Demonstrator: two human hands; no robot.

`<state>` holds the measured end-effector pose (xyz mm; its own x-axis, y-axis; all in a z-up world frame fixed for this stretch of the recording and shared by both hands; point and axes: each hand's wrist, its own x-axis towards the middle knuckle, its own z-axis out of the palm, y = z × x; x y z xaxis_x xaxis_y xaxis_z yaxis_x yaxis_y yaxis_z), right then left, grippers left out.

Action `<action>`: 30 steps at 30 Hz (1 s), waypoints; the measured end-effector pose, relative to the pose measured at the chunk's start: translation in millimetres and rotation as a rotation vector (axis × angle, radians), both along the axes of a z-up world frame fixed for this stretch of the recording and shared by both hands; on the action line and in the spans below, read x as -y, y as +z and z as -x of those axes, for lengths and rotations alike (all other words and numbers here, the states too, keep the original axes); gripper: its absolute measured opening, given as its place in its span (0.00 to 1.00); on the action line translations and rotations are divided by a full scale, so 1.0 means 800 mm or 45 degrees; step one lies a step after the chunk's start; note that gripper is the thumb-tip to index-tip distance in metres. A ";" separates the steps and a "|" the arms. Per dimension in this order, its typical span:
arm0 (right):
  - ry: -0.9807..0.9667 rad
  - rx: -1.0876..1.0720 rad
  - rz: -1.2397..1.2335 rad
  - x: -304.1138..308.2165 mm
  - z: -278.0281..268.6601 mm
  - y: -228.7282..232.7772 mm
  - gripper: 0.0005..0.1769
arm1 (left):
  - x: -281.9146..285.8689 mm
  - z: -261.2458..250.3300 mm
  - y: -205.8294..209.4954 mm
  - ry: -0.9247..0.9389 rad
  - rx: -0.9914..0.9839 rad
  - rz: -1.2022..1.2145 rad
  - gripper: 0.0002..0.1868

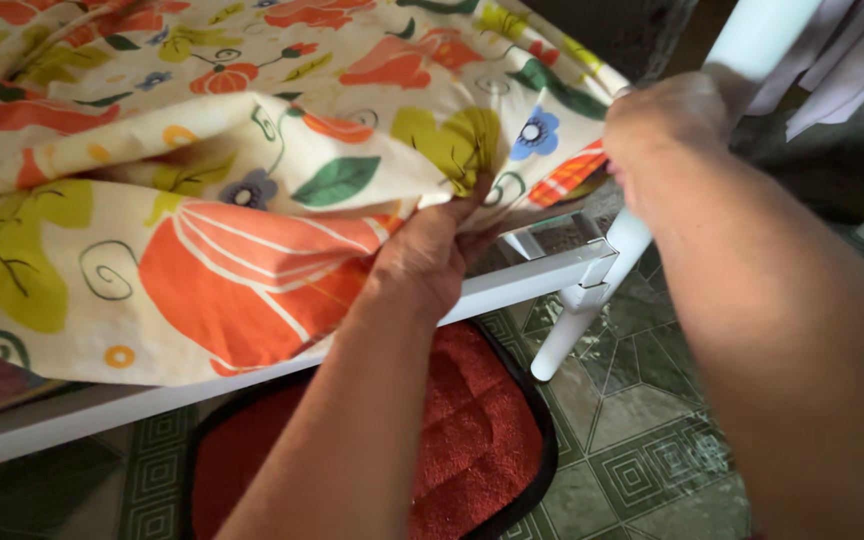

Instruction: The person spreads a floral-patterned sheet over a mattress, tucks the edges under, and smooths the surface. They then place several pillows with different covers onto the bed and adjust their positions.

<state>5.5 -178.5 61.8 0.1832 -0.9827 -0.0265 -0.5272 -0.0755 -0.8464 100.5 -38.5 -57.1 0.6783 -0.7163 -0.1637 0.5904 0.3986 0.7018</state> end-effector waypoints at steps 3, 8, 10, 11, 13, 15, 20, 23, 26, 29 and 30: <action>-0.008 0.176 -0.117 0.007 0.003 0.001 0.11 | -0.002 -0.001 0.010 0.049 0.094 -0.034 0.21; -0.049 0.475 -0.149 0.012 0.002 -0.002 0.12 | -0.007 0.008 0.029 0.039 0.061 0.039 0.21; -0.045 0.605 -0.245 0.020 -0.001 -0.008 0.10 | -0.007 0.010 0.035 0.046 0.052 0.057 0.20; -0.035 0.669 -0.296 0.025 -0.005 -0.013 0.09 | -0.007 0.008 0.037 0.052 0.064 0.075 0.20; -0.015 0.795 -0.400 0.041 -0.010 -0.026 0.07 | -0.007 0.004 0.040 0.049 0.079 0.084 0.19; -0.005 0.919 -0.504 0.064 -0.010 -0.040 0.07 | -0.004 0.001 0.043 0.024 0.082 0.065 0.18; -0.065 1.109 -1.032 0.093 -0.009 -0.060 0.14 | -0.002 0.003 0.028 0.004 0.070 0.074 0.17; 0.086 1.189 -1.191 0.073 0.013 -0.053 0.19 | -0.003 -0.001 0.023 -0.054 0.063 0.041 0.17; 0.207 1.322 -1.327 0.049 0.035 -0.045 0.23 | -0.005 -0.004 0.012 -0.104 0.035 0.074 0.16; 0.168 1.489 -1.382 0.032 0.043 -0.044 0.28 | -0.004 -0.011 0.017 -0.124 0.065 0.101 0.16; 0.135 1.530 -1.391 0.029 0.041 -0.043 0.30 | -0.006 -0.013 0.021 -0.121 0.078 0.098 0.16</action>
<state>-27.5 -201.5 27.4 0.6738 -0.5753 -0.4637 0.4083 0.8129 -0.4154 110.9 -33.4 -40.5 0.6140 -0.7865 -0.0662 0.5851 0.3972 0.7070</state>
